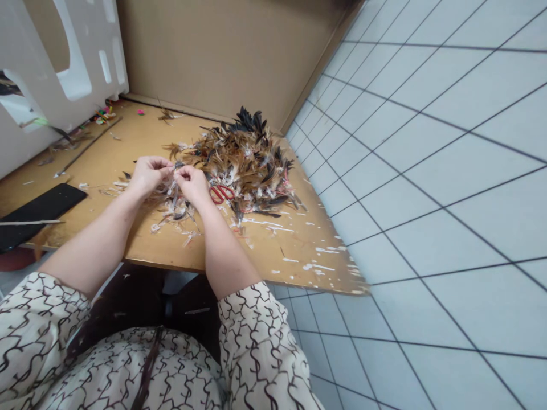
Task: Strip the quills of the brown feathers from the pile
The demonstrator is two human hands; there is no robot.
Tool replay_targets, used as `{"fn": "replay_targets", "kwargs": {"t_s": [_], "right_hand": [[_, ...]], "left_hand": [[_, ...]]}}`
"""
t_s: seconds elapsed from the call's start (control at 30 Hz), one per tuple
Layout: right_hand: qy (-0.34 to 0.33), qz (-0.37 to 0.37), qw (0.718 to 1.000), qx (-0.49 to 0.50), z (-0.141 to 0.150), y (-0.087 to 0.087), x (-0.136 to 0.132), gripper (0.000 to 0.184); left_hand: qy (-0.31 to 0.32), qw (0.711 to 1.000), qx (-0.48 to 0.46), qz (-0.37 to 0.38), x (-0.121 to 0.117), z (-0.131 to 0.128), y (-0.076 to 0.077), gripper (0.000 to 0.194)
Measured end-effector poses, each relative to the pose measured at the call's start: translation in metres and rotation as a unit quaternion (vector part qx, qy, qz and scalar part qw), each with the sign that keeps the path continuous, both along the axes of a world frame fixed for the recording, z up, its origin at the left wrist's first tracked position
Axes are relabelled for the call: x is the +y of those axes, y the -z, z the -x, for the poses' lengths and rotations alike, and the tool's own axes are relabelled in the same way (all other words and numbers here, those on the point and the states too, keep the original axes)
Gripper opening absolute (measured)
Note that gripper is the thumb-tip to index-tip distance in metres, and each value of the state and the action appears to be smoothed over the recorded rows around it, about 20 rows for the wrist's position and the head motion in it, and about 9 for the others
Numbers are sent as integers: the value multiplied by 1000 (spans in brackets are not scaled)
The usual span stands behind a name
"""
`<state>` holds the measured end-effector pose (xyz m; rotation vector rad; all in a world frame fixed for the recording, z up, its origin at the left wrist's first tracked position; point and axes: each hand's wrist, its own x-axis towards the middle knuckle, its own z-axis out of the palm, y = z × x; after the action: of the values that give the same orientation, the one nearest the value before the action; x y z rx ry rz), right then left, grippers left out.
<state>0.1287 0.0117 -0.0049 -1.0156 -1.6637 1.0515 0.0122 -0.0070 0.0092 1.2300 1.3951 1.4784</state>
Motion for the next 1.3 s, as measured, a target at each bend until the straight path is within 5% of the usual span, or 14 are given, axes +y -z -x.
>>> {"fn": "replay_targets", "kwargs": {"t_s": [0.37,0.47,0.57,0.67,0.77,0.87,0.97,1.07,1.2,1.3], "right_hand": [[-100,133,984,70,4,-1,-9,13],[-130,104,986,-14,2,-2,-9,8],[-85,44,982,-166,0,-2,-7,8],[-11,-27,942,-333,-3,-2,-5,12],[29,-49,918,-391,-5,-3,-3,15],[53,-45,956,-285,-4,-3,-2,18],[0,-26,997,-72,-3,-1,-1,29],[-92,33,992,84,1,1,-4,39],[-163,110,975,107,8,4,-9,33],[-117,105,987,46,10,4,-9,14]], "left_hand": [[-13,996,-85,-27,4,1,4,5],[-37,992,-113,-51,5,6,2,4],[-62,984,-151,-75,7,12,0,6],[-83,974,-190,-88,9,17,-1,7],[-91,970,-205,-95,10,19,-2,8],[-81,972,-198,-93,8,17,-4,9],[-58,976,-186,-94,5,10,-5,9],[-29,980,-171,-98,-1,2,-6,9],[9,982,-161,-95,-5,-5,-5,8],[2,981,-169,-95,-2,-1,-3,8]]}}
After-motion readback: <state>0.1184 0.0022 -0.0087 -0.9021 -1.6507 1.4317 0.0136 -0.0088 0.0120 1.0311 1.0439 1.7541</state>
